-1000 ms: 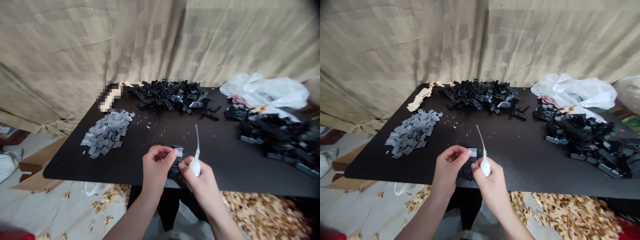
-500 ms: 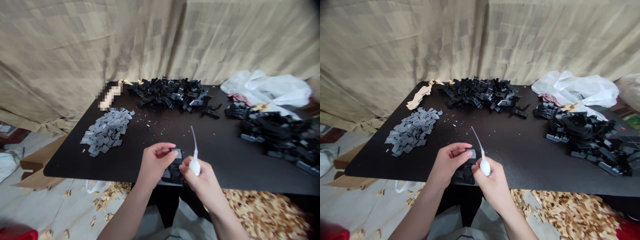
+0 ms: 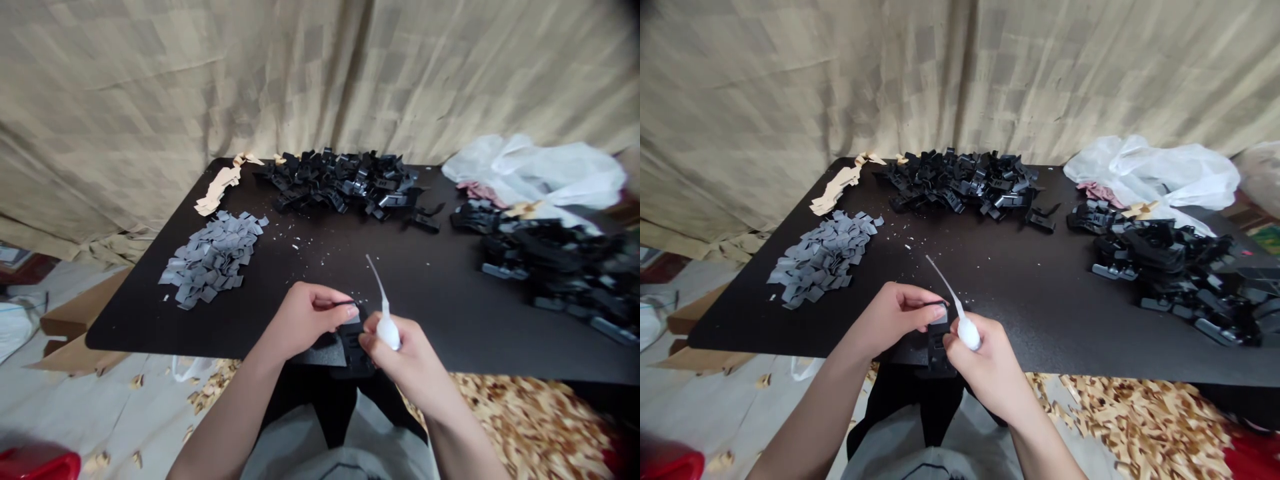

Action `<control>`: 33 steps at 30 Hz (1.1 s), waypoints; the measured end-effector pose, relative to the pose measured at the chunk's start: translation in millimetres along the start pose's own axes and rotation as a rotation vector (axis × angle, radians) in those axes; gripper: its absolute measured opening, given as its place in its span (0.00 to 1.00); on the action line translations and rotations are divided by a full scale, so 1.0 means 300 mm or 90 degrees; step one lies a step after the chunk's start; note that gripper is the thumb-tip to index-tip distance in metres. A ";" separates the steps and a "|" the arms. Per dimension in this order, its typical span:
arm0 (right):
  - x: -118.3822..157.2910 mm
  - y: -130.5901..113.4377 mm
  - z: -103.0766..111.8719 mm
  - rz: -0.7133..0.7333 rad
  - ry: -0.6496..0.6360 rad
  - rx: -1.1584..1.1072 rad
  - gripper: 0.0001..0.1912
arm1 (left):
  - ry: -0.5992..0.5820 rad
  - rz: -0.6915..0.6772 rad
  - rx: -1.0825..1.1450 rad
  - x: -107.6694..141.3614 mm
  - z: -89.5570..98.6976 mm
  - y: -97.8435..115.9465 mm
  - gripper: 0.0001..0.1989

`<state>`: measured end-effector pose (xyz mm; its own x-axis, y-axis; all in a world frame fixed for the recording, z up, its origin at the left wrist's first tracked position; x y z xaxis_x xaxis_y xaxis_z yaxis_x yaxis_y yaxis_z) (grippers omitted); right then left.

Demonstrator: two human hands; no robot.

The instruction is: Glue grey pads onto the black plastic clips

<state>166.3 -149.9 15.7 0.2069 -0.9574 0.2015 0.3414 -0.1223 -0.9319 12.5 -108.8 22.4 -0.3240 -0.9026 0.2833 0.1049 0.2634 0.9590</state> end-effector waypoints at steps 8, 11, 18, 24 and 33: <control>0.003 -0.004 0.008 -0.003 0.003 0.000 0.11 | 0.008 -0.067 -0.107 0.013 -0.003 0.008 0.10; 0.007 -0.005 0.006 -0.015 -0.002 0.004 0.11 | 0.063 -0.150 -0.205 0.029 -0.012 0.016 0.09; 0.017 -0.009 -0.003 -0.023 -0.019 -0.010 0.12 | 0.076 -0.250 -0.289 0.048 -0.017 0.028 0.08; 0.003 -0.002 -0.006 -0.027 -0.039 -0.042 0.11 | 0.051 -0.233 -0.312 0.039 -0.013 0.010 0.09; -0.046 0.075 0.198 -0.099 0.071 0.079 0.08 | 0.065 0.045 -0.002 -0.050 0.029 -0.116 0.28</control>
<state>225.5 -123.9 9.9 0.0422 -0.9534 0.2987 0.4722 -0.2444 -0.8469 5.5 -101.4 -15.3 -0.2184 -0.9117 0.3480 0.1279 0.3268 0.9364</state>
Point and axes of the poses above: each hand's wrist, its own x-axis away from the middle knuckle, its own z-axis out of the back of the hand, y = z × x, the point moved 1 cm from there along -x, towards the middle knuckle, and after that the axes turned 2 degrees about x, right-handed, at the moved point
